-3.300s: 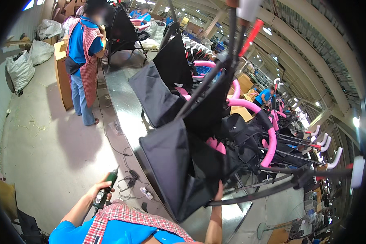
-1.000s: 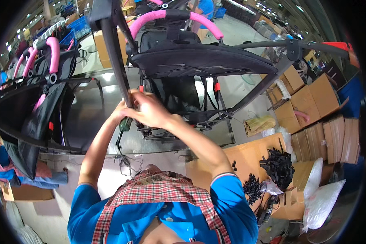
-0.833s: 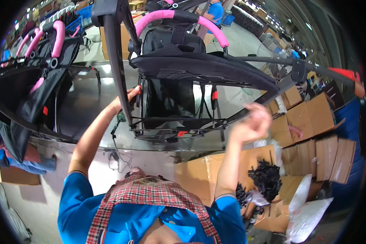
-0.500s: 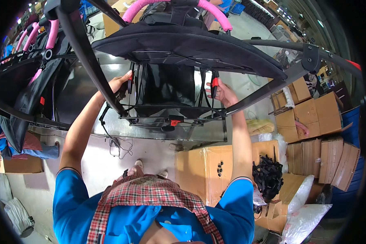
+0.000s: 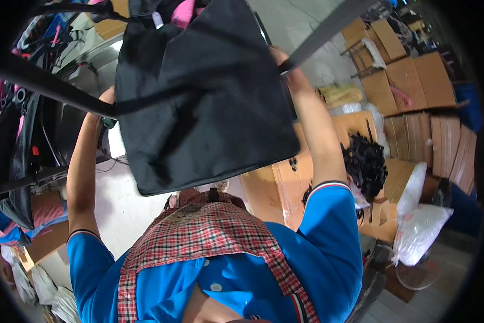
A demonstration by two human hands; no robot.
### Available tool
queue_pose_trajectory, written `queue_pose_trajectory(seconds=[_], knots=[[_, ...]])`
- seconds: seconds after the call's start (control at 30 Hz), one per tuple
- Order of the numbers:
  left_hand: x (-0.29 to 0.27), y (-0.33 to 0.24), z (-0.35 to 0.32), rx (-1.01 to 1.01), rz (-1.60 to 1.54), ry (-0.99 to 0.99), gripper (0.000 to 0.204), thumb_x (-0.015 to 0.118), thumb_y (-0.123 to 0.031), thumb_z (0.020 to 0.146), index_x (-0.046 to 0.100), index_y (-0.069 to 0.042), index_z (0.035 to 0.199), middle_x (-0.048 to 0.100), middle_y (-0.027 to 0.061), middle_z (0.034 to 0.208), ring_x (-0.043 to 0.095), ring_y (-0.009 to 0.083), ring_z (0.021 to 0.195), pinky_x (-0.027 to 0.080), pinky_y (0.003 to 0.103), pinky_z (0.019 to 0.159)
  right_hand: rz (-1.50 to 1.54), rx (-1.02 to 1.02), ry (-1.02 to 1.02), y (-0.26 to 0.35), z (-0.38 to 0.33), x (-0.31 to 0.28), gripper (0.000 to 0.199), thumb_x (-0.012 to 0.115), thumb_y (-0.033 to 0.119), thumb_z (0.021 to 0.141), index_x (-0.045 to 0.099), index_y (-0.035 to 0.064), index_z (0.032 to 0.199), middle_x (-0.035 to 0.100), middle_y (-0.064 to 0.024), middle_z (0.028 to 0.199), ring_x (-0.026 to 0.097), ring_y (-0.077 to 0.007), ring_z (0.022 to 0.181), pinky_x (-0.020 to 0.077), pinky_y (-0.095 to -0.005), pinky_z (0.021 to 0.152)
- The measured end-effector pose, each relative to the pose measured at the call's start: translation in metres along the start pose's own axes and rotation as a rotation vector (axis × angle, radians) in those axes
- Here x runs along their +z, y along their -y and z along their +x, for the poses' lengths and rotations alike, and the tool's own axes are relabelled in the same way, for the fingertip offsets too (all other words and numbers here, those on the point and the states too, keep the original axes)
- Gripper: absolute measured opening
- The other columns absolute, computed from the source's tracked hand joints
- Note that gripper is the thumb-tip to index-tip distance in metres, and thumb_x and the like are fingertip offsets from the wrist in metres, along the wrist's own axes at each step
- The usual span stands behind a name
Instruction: The person uses a corded electric screwdriver to attach black plastic caps to a stroller frame. They repeatedly pick caps from a pile on a table, insert them into the screwdriver, and drive them into the stroller. The person also briefly handles a yellow sack and sorts caps on the table.
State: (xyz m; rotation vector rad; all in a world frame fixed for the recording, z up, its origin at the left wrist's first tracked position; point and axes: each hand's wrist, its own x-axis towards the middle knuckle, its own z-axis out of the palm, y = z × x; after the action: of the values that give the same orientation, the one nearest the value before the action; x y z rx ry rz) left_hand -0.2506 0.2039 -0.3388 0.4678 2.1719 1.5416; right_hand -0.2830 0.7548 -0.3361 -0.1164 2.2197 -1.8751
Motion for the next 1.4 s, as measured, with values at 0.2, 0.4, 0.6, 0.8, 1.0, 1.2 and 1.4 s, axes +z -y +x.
queue_pose_trajectory(seconds=[0.2, 0.4, 0.6, 0.8, 1.0, 1.2, 1.4], knots=[[0.03, 0.009, -0.049, -0.162, -0.232, -0.218, 0.056, 0.048, -0.038, 0.103, 0.048, 0.002, 0.142, 0.053, 0.0067, 0.141, 0.049, 0.018, 0.126, 0.035, 0.033, 0.11, -0.269, -0.098, -0.316, 0.002, -0.112, -0.004, 0.032, 0.069, 0.033, 0.092, 0.07, 0.0007, 0.095, 0.069, -0.0035, 0.079, 0.062, -0.0137, 0.068, 0.0477, -0.0318, 0.063], [0.101, 0.124, -0.22, -0.64, -0.358, -0.116, 0.047, 0.047, -0.039, 0.101, 0.057, -0.002, 0.129, 0.061, 0.011, 0.125, 0.063, 0.0239, 0.104, 0.05, 0.038, 0.092, -0.634, 0.077, -0.389, -0.149, -0.299, -0.015, 0.004, 0.069, 0.005, 0.085, 0.07, 0.0048, 0.089, 0.068, -0.0129, 0.091, 0.065, -0.0239, 0.073, 0.053, -0.0357, 0.065], [0.174, 0.141, -0.222, -0.807, -0.514, 0.007, 0.044, 0.047, -0.039, 0.1, 0.058, -0.002, 0.122, 0.063, 0.0119, 0.114, 0.066, 0.0249, 0.089, 0.055, 0.038, 0.078, -0.677, -0.031, -0.39, -0.177, -0.31, -0.004, 0.017, 0.071, 0.0, 0.078, 0.07, 0.0048, 0.094, 0.067, -0.0143, 0.096, 0.067, -0.0257, 0.077, 0.0544, -0.033, 0.064], [0.185, 0.064, -0.238, -0.783, -0.853, -0.528, 0.043, 0.053, -0.038, 0.096, 0.05, -0.013, 0.13, 0.06, 0.0097, 0.084, 0.062, 0.0206, 0.056, 0.054, 0.032, 0.048, -0.774, -0.287, -0.293, -0.151, -0.309, 0.003, 0.018, 0.068, -0.003, 0.079, 0.068, 0.0003, 0.096, 0.065, -0.0179, 0.094, 0.068, -0.0331, 0.08, 0.0555, -0.0374, 0.069], [0.176, -0.009, -0.28, -0.454, -0.735, -0.726, 0.068, 0.059, -0.039, 0.093, 0.031, -0.023, 0.153, 0.058, 0.0105, 0.084, 0.057, 0.016, 0.051, 0.049, 0.028, 0.046, -0.811, -0.252, -0.254, -0.16, -0.301, -0.001, 0.012, 0.07, -0.002, 0.079, 0.065, 0.0001, 0.09, 0.062, -0.017, 0.085, 0.065, -0.0344, 0.074, 0.052, -0.0399, 0.062], [0.14, -0.092, -0.293, 0.218, -0.833, -0.62, 0.089, 0.063, -0.043, 0.09, 0.011, -0.02, 0.159, 0.052, 0.012, 0.087, 0.053, 0.0114, 0.048, 0.044, 0.023, 0.041, -0.558, -0.114, -0.603, -0.177, -0.296, -0.043, 0.011, 0.069, 0.007, 0.088, 0.064, -0.0015, 0.083, 0.066, -0.0121, 0.078, 0.063, -0.0253, 0.068, 0.0514, -0.0348, 0.063], [0.109, -0.152, -0.263, 0.236, -0.923, -0.132, 0.126, 0.086, -0.034, 0.064, 0.006, -0.008, 0.158, 0.058, 0.0198, 0.085, 0.059, 0.0201, 0.053, 0.052, 0.028, 0.042, -0.222, -0.587, -0.858, 0.085, -0.239, 0.062, 0.01, 0.065, 0.003, 0.092, 0.059, 0.002, 0.085, 0.059, 0.0, 0.077, 0.054, -0.0088, 0.073, 0.0482, -0.0251, 0.071]])
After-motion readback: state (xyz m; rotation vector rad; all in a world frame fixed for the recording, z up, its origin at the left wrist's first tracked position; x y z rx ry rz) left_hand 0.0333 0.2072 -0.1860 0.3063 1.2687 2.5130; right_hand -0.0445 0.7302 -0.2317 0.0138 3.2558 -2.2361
